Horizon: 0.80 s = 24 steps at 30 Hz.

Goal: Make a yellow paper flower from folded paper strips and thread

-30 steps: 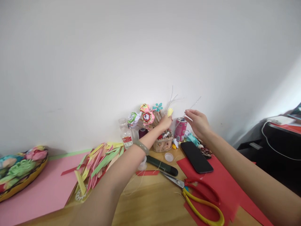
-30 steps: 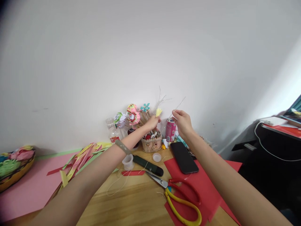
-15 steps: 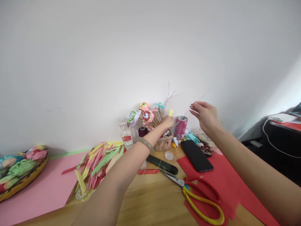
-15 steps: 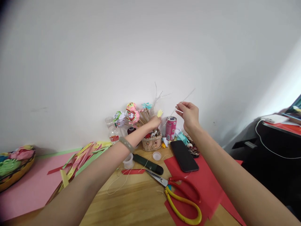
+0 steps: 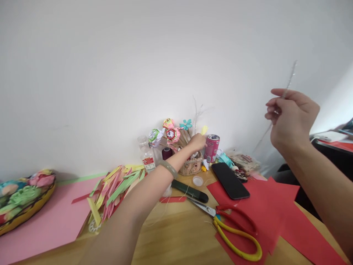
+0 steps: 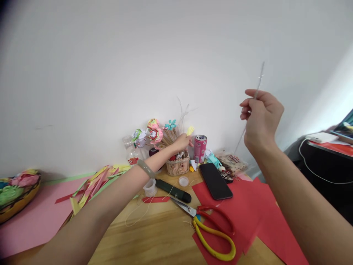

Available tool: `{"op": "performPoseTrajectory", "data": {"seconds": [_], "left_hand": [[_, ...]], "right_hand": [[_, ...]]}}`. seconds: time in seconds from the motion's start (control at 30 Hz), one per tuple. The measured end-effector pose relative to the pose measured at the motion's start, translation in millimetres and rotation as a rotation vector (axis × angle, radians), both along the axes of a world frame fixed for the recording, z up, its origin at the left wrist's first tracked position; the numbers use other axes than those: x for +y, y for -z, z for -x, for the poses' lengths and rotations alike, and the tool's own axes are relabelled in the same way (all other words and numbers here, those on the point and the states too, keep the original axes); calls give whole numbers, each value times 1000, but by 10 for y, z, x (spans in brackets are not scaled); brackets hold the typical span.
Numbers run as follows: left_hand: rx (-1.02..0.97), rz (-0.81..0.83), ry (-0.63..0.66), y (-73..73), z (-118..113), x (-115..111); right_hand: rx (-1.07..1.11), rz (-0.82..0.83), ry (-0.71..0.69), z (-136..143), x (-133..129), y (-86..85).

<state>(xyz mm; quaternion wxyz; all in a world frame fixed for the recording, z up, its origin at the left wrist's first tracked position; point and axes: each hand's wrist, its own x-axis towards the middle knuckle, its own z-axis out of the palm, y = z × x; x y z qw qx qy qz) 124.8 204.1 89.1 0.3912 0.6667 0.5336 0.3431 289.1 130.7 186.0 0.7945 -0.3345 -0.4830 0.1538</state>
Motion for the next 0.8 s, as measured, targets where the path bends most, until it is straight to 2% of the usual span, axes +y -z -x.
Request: {"op": "performPoseTrajectory", "data": {"seconds": [0.13, 0.23, 0.3, 0.37, 0.47, 0.6, 0.67, 0.8], "left_hand": [[-71, -21, 59, -192, -35, -185], [-125, -36, 134, -321, 11, -483], [-157, -32, 182, -319, 112, -742], [-178, -34, 196, -221, 264, -1011], [-207, -78, 129, 49, 533, -1353], [-120, -96, 6, 357, 836, -1634], [-75, -107, -27, 417, 946, -1712], [22, -105, -82, 421, 1110, -1787]], "right_hand": [[-293, 107, -22, 199, -268, 168], [-530, 217, -116, 334, -438, 367], [-671, 271, -209, 406, -541, 505], [-814, 308, -293, 486, -649, 634], [-888, 339, -378, 659, -818, 801], [-968, 400, -467, 960, -952, 1006], [-1021, 425, -447, 1095, -950, 1108], [-1118, 387, -318, 1283, -871, 1265]]}}
